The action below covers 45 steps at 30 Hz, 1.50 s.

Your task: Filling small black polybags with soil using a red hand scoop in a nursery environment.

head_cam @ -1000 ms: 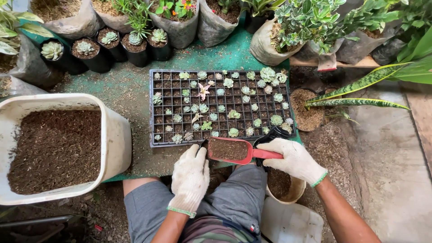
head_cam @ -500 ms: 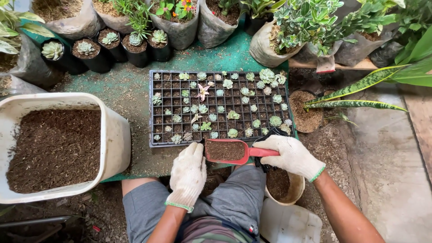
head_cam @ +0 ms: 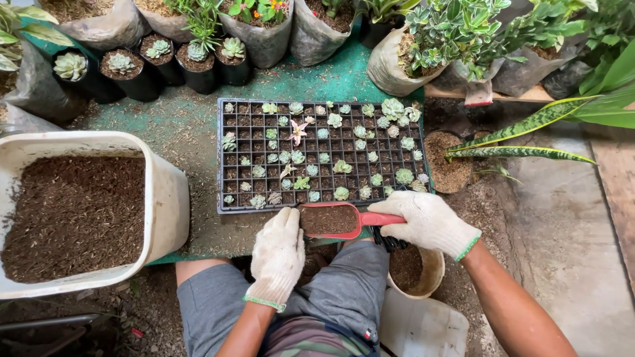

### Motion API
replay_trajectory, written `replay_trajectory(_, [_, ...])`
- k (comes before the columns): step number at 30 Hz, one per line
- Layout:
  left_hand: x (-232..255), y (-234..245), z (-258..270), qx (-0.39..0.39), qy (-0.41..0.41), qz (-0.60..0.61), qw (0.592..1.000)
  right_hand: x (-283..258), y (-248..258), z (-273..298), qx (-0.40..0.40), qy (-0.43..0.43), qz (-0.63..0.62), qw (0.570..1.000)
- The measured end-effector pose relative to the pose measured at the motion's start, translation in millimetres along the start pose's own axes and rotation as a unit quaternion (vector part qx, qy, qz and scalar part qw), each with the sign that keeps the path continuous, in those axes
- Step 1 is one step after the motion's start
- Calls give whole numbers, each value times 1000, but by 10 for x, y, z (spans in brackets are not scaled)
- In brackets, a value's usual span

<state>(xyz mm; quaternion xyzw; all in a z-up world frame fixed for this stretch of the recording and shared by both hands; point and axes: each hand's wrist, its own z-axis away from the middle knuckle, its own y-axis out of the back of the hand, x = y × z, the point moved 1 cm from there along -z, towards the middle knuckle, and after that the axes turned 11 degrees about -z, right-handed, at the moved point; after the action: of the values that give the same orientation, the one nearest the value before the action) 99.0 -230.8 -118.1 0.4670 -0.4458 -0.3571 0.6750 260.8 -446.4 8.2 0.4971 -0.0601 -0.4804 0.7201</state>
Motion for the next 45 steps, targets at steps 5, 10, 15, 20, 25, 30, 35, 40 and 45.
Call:
replay_trajectory(5, [2, -25, -3, 6, -9, -8, 1000, -148, 73, 34, -10, -16, 50, 999])
replay_trajectory(10, [-32, -39, 6, 15, -19, -9, 1000, -350, 113, 67, -25, -35, 107, 993])
replay_trajectory(15, [-35, -43, 29, 39, -34, -15, 999, -500, 49, 112, 13, 15, 222, 975])
replay_trajectory(20, [-17, -26, 40, 25, -27, -7, 999, -763, 59, 237, 53, 40, 290, 955])
replay_trajectory(25, [-19, 120, 66, 33, -33, 12, 999, -936, 365, 409, 37, -23, 289, 956])
replay_trajectory(30, [-87, 489, 167, 116, -95, 147, 978, -783, 448, 369, 165, -22, 30, 986])
replay_trajectory(35, [-467, 867, 454, 274, -79, 156, 946, -1258, 499, 143, 168, 7, -69, 983])
replay_trajectory(40, [-1286, 1443, 645, 422, 28, 92, 902, -1910, 476, -171, 181, 124, -86, 972])
replay_trajectory(45, [-2209, 1558, 506, 250, 236, -87, 935, -2804, 385, -514, 125, 214, 61, 967])
